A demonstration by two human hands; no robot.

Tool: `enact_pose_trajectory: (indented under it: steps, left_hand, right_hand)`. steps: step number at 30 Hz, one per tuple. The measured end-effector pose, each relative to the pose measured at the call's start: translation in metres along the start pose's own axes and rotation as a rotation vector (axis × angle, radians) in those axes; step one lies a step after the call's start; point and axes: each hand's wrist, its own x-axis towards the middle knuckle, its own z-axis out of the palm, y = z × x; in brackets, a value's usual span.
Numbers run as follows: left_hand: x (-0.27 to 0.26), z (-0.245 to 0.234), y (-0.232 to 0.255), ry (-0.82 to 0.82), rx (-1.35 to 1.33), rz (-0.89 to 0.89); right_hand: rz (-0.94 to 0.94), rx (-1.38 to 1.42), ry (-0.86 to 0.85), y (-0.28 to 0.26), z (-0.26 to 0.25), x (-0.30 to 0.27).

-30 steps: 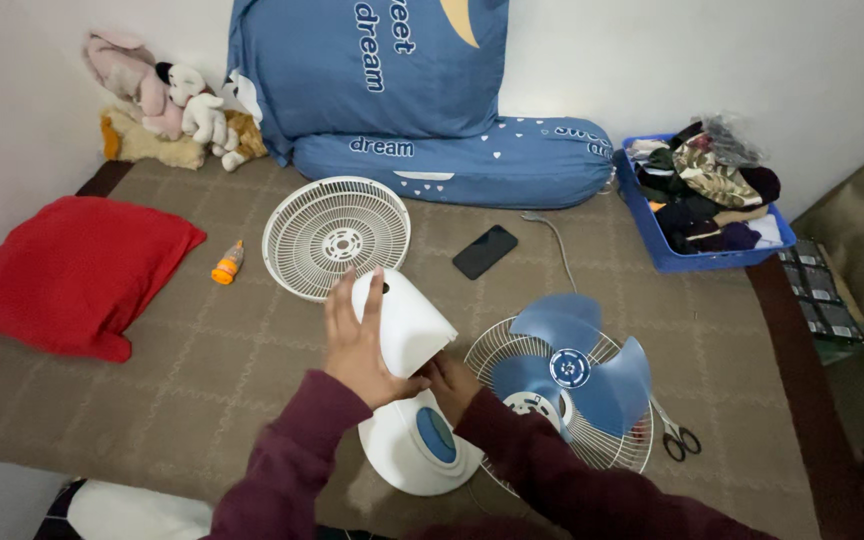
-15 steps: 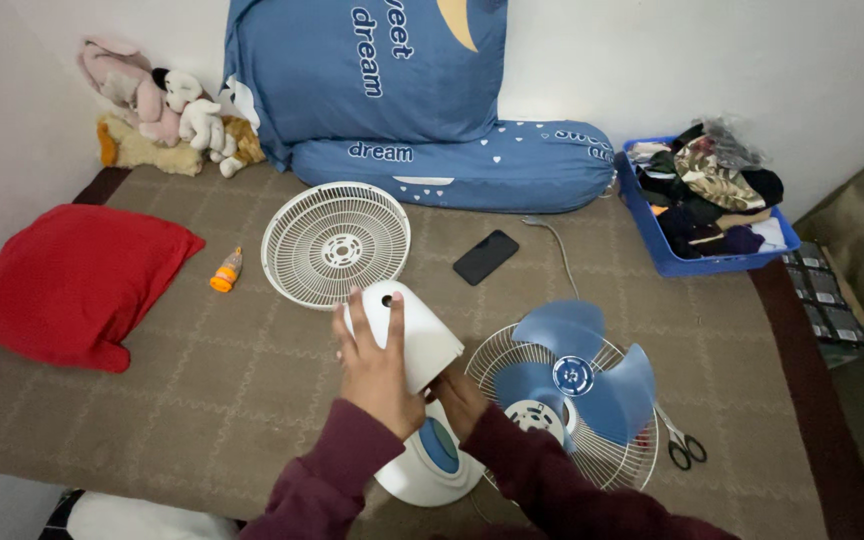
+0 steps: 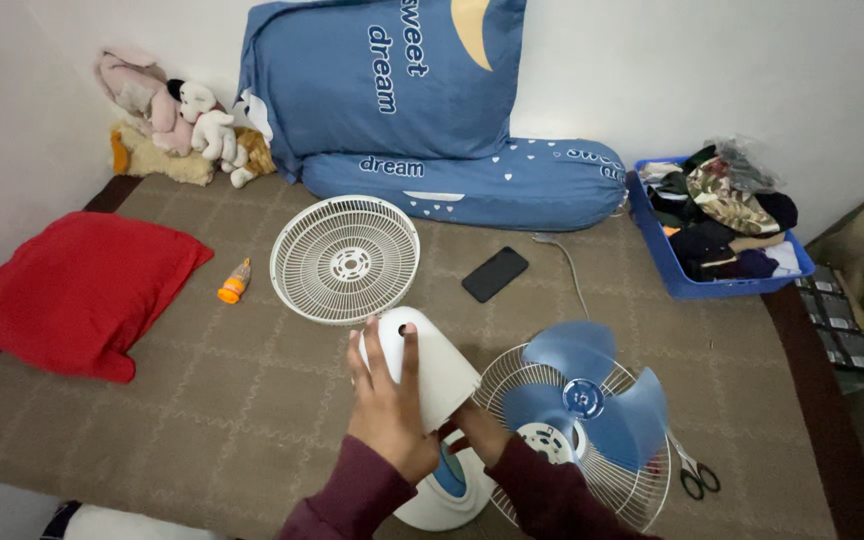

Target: The person assembles a white table fan by attaching the motor housing to the base and securing it with a screw. They then attach the fan blades to the motor shaft and use a screwdriver to tighten the central nut.

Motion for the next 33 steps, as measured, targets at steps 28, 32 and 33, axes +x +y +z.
enact_pose_trajectory:
  steps: [28,32,33]
  left_hand:
    - [0.031,-0.005,-0.045,0.276,-0.147,0.041]
    - [0.039,-0.005,-0.048,0.307,-0.145,0.009]
    - [0.041,-0.004,-0.050,0.326,-0.145,0.004]
  right_hand:
    - [0.120,-1.152,0.021,-0.172,0.009,-0.089]
    - [-0.323,-1.340,0.303,-0.220,0.019,-0.108]
    - [-0.498,-1.339,0.380,-0.227,0.025,-0.109]
